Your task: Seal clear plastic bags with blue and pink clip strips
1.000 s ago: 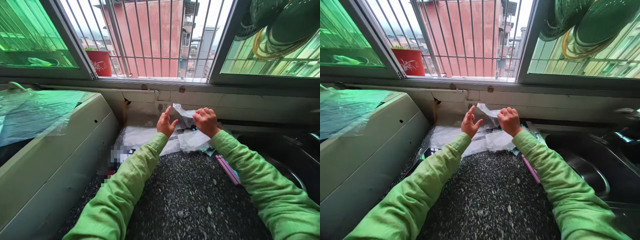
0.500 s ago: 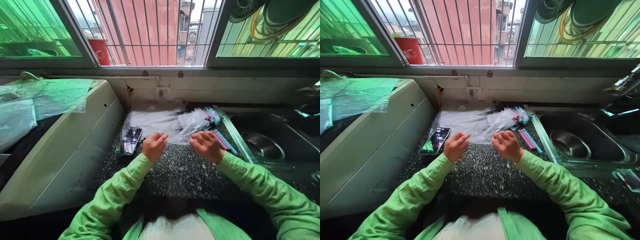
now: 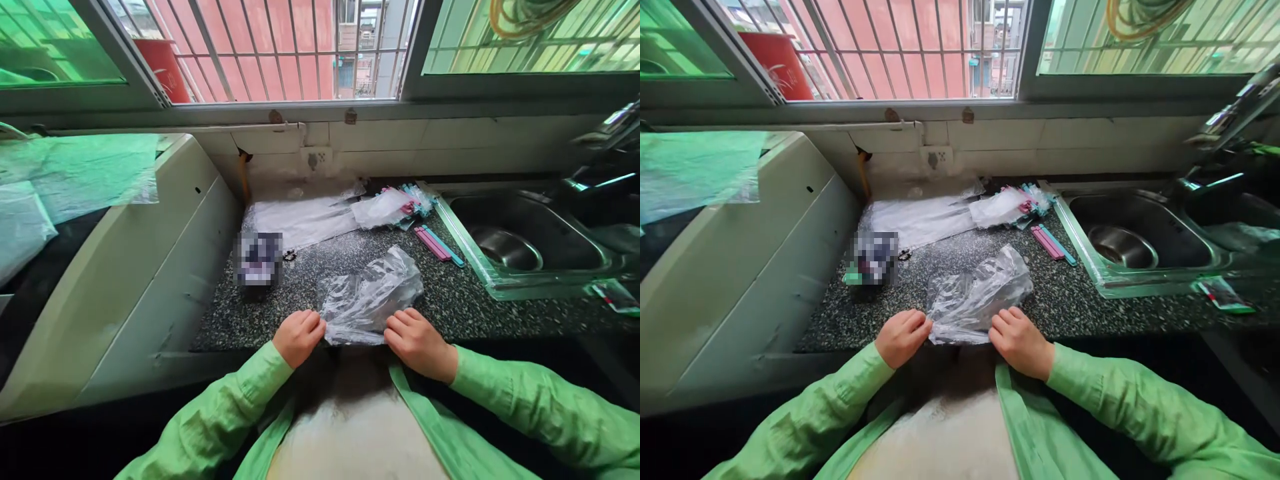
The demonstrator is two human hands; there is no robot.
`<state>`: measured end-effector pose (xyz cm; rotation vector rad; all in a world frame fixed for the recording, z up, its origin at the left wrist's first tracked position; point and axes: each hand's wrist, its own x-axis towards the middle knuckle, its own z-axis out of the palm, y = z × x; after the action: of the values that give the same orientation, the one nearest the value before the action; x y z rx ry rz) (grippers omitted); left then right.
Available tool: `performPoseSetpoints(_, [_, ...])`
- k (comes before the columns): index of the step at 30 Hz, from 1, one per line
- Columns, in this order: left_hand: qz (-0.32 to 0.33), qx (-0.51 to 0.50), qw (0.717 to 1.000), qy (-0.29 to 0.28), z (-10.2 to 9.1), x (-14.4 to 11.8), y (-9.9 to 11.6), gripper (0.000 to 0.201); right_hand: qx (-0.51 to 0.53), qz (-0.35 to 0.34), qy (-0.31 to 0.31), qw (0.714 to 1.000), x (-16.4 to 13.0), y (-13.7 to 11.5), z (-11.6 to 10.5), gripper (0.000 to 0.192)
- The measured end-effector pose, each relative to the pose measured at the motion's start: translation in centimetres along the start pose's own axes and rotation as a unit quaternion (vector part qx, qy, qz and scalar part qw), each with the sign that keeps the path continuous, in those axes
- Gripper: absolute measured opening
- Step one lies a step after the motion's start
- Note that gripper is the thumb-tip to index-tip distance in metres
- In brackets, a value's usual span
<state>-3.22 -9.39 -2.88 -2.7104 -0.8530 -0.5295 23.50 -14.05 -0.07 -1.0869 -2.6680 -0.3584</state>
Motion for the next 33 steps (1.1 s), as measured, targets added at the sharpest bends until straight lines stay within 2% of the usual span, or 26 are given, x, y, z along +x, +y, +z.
performPoseSetpoints(2, [0.005,-0.030,0.999,-0.019,-0.3,-0.3,0.2,0.017,0.061,0.009,-0.011,0.998,-0.2,0.0,-1.0,0.020])
performPoseSetpoints(4, [0.008,-0.086,0.996,-0.024,-1.0,-0.5,-0.1,0.017,0.141,0.034,-0.008,0.989,-0.1,1.1,-2.5,0.017])
performPoseSetpoints(6, [-0.013,-0.154,0.988,-0.009,-1.8,-0.4,-0.9,0.021,0.206,0.109,0.014,0.972,0.3,3.7,-4.0,0.018])
performPoseSetpoints(8, [-0.087,-0.201,0.976,0.016,-2.5,0.0,-2.1,0.021,0.236,0.234,0.029,0.943,0.8,7.2,-4.7,0.022])
performPoseSetpoints(11, [-0.224,-0.196,0.954,0.033,-2.4,1.6,-4.0,0.020,0.277,0.431,-0.013,0.859,1.7,12.7,-4.0,0.025])
performPoseSetpoints(14, [-0.296,-0.174,0.938,-0.042,-1.3,3.8,-5.0,0.027,0.339,0.556,-0.123,0.749,2.3,16.1,-2.1,0.032])
performPoseSetpoints(16, [-0.332,-0.165,0.923,-0.104,-0.5,5.4,-5.0,0.033,0.391,0.582,-0.195,0.686,2.5,16.6,-1.0,0.038])
performPoseSetpoints(18, [-0.364,-0.177,0.899,-0.168,0.3,6.7,-4.7,0.035,0.442,0.569,-0.231,0.654,2.5,16.4,-0.2,0.041])
performPoseSetpoints(20, [-0.385,-0.216,0.869,-0.223,1.0,7.7,-4.4,0.029,0.478,0.538,-0.229,0.655,2.5,15.9,0.4,0.041])
performPoseSetpoints(22, [-0.397,-0.256,0.848,-0.239,1.5,8.1,-4.5,0.022,0.498,0.511,-0.206,0.670,2.4,15.6,0.7,0.042])
performPoseSetpoints(27, [-0.434,-0.301,0.833,-0.165,1.8,6.7,-6.1,0.021,0.508,0.500,-0.138,0.688,1.8,16.6,1.0,0.047])
performPoseSetpoints(33, [-0.463,-0.303,0.828,-0.091,1.1,5.1,-7.8,0.020,0.486,0.491,-0.098,0.716,2.3,17.5,1.6,0.046])
